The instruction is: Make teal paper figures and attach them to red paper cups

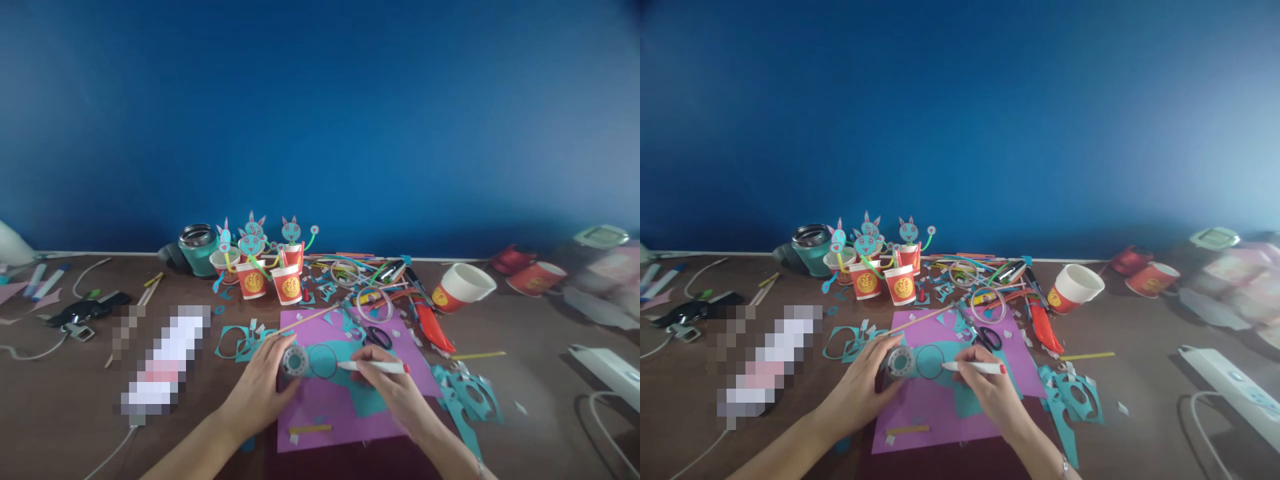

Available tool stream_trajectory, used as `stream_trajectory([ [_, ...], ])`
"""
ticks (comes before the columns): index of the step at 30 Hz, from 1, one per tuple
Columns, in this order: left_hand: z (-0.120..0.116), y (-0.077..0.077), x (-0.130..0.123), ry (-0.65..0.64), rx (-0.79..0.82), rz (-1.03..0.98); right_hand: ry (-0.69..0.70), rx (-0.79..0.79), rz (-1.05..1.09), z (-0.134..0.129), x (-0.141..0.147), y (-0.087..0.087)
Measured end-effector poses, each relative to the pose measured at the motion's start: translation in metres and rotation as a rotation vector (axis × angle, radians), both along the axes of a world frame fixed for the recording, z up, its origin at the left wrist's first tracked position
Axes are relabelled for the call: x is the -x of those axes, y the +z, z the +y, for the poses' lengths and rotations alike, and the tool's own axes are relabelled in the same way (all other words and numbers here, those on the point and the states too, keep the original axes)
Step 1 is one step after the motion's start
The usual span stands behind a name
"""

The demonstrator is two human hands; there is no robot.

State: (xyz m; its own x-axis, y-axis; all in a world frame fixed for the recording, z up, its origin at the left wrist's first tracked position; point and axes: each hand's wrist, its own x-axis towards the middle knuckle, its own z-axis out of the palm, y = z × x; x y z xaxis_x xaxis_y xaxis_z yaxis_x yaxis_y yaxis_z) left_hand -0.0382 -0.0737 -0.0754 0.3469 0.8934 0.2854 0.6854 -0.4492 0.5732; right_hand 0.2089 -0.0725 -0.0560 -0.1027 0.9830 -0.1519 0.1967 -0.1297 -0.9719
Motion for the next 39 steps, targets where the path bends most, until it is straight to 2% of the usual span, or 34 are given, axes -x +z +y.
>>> stream_trajectory([
  [10,0.003,-0.001,-0.003,-0.054,0.03,-0.024,0.133,-0.052,-0.001,0.024,0.037,0.018],
  [13,0.002,0.0,-0.004,-0.077,0.064,-0.02,0.112,-0.063,0.043,0.028,0.045,0.012],
  [18,0.0,0.002,-0.004,-0.108,0.067,-0.017,-0.123,0.004,0.193,0.03,0.048,-0.006],
  [20,0.0,0.003,-0.005,-0.111,0.064,-0.023,-0.174,0.046,0.225,0.031,0.046,-0.011],
  [33,-0.001,0.006,-0.007,-0.114,0.059,-0.019,-0.133,0.063,0.281,0.032,0.041,-0.014],
  [39,-0.002,-0.002,-0.005,-0.08,0.063,-0.02,-0.106,0.058,0.291,0.033,0.04,-0.014],
])
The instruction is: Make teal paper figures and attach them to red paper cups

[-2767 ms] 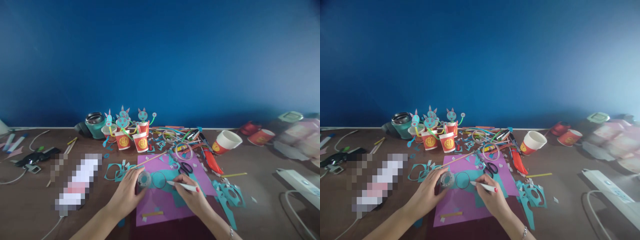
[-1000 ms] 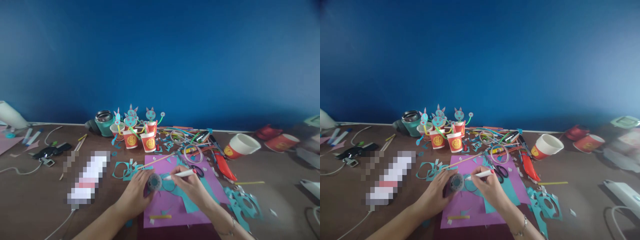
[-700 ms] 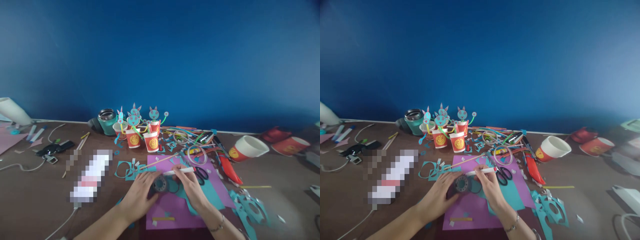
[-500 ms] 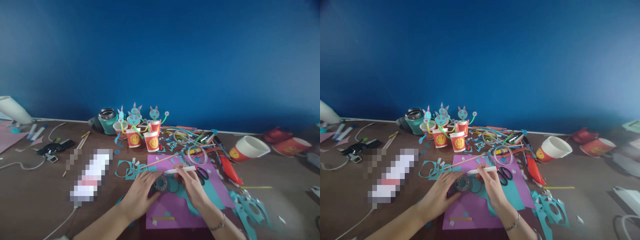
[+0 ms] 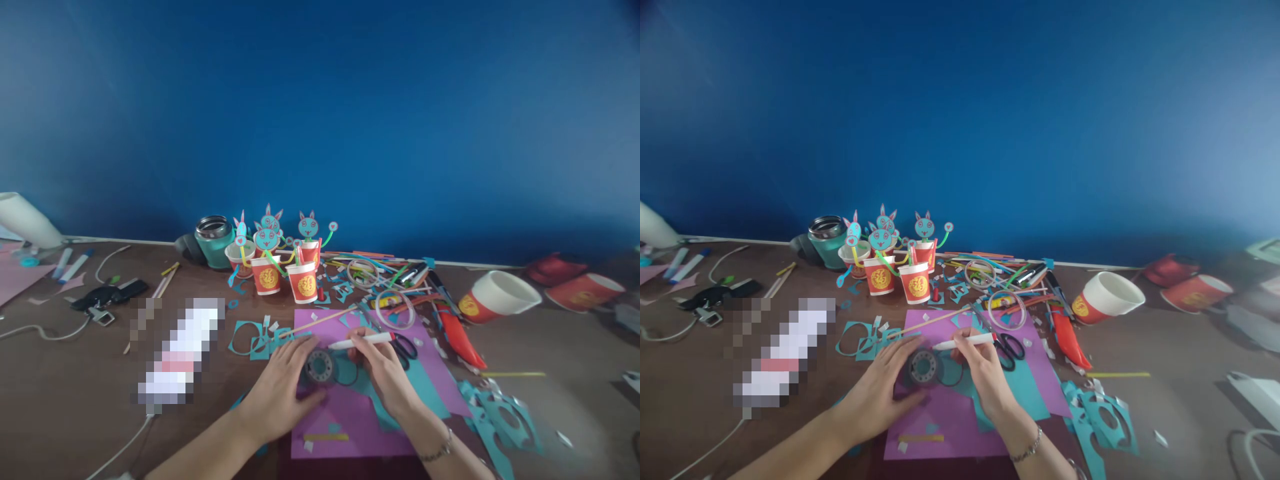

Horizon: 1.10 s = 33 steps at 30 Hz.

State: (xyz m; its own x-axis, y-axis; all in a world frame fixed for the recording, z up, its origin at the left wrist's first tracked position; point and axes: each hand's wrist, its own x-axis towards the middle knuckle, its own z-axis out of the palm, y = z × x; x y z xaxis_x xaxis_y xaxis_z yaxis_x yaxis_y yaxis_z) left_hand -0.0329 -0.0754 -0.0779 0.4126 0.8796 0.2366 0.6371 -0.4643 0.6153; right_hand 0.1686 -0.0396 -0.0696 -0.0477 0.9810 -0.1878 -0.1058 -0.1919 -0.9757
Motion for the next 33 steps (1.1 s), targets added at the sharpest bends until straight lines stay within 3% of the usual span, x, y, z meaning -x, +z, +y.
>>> stream_trajectory([
  [6,0.002,-0.005,-0.004,0.098,0.046,-0.048,0.085,-0.125,-0.152,-0.006,0.005,0.008],
  [12,0.005,0.001,-0.007,0.084,0.037,-0.103,0.252,-0.435,-0.561,-0.016,0.011,0.018],
  [18,0.007,0.001,-0.007,0.042,0.028,-0.14,0.416,-0.762,-0.805,-0.018,0.014,0.018],
  [33,0.008,-0.001,-0.004,0.004,0.036,-0.17,0.59,-1.0,-1.147,-0.022,0.015,0.018],
])
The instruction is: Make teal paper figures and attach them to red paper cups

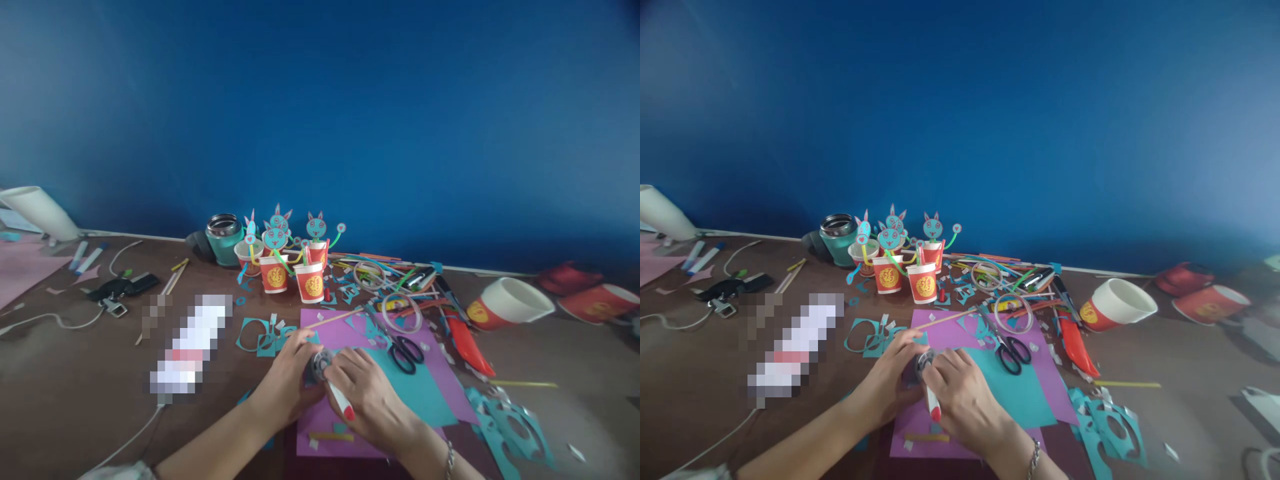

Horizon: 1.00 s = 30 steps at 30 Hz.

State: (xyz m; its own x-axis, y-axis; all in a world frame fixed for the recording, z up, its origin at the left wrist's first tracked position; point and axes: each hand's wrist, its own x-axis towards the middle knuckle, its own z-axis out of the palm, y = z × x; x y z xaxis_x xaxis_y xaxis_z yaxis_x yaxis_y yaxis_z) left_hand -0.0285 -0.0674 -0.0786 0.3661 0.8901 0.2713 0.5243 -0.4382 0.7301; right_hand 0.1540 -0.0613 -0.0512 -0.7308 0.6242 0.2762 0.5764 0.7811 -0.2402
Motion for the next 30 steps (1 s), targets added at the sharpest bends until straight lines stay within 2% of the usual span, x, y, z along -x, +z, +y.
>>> stream_trajectory([
  [5,0.001,0.001,0.0,0.036,-0.037,0.085,0.018,-0.046,-0.154,0.0,0.005,0.011],
  [12,0.001,0.0,-0.001,0.11,-0.089,0.211,-0.059,-0.041,-0.278,0.005,0.026,0.03],
  [18,0.0,0.006,-0.002,0.136,-0.081,0.23,-0.208,0.121,-0.351,0.017,0.045,0.044],
  [23,0.001,0.006,-0.003,0.141,-0.078,0.252,-0.309,0.268,-0.308,0.029,0.044,0.051],
  [30,0.001,0.009,-0.004,0.151,-0.046,0.258,-0.438,0.462,-0.091,0.035,0.031,0.04],
])
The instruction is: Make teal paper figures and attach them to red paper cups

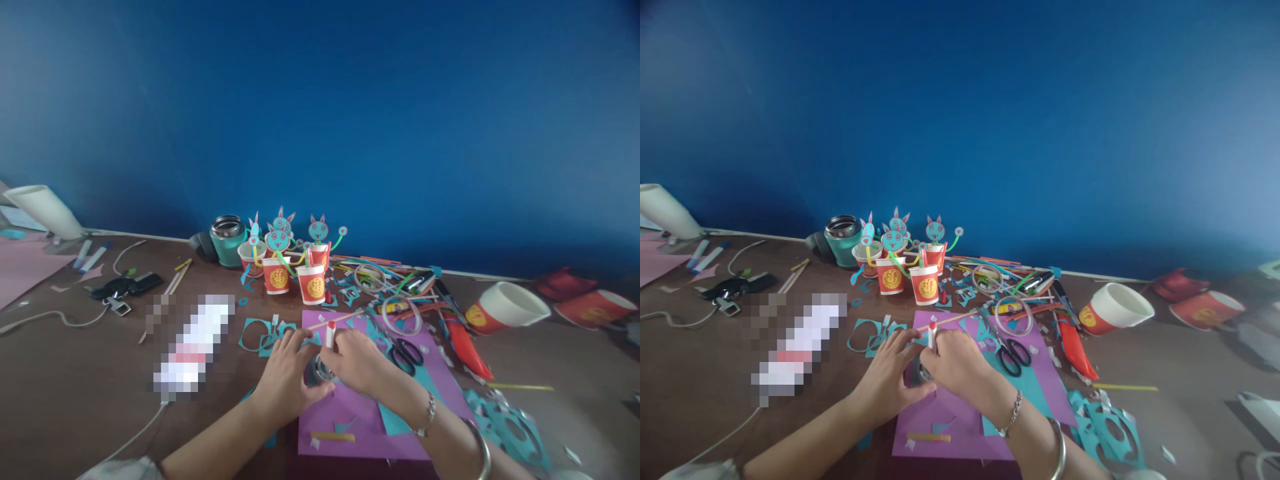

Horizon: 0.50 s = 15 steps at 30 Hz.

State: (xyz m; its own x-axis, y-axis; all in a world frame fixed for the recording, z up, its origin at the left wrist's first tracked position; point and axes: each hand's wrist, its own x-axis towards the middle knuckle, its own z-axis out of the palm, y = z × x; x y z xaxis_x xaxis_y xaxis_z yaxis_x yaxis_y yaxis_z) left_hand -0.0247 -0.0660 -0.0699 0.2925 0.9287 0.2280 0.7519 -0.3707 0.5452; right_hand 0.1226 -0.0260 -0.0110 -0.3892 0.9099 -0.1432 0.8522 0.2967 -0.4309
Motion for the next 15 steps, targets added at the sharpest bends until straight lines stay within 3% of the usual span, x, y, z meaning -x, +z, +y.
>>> stream_trajectory([
  [4,0.0,0.0,0.002,-0.009,0.022,-0.004,-0.053,0.05,0.203,-0.002,-0.006,-0.01],
  [8,-0.001,0.0,0.003,-0.019,0.038,0.0,0.03,0.045,0.395,-0.009,-0.014,-0.018],
  [15,0.0,-0.001,0.0,0.005,0.008,-0.017,0.218,-0.209,0.393,-0.025,-0.029,-0.03],
])
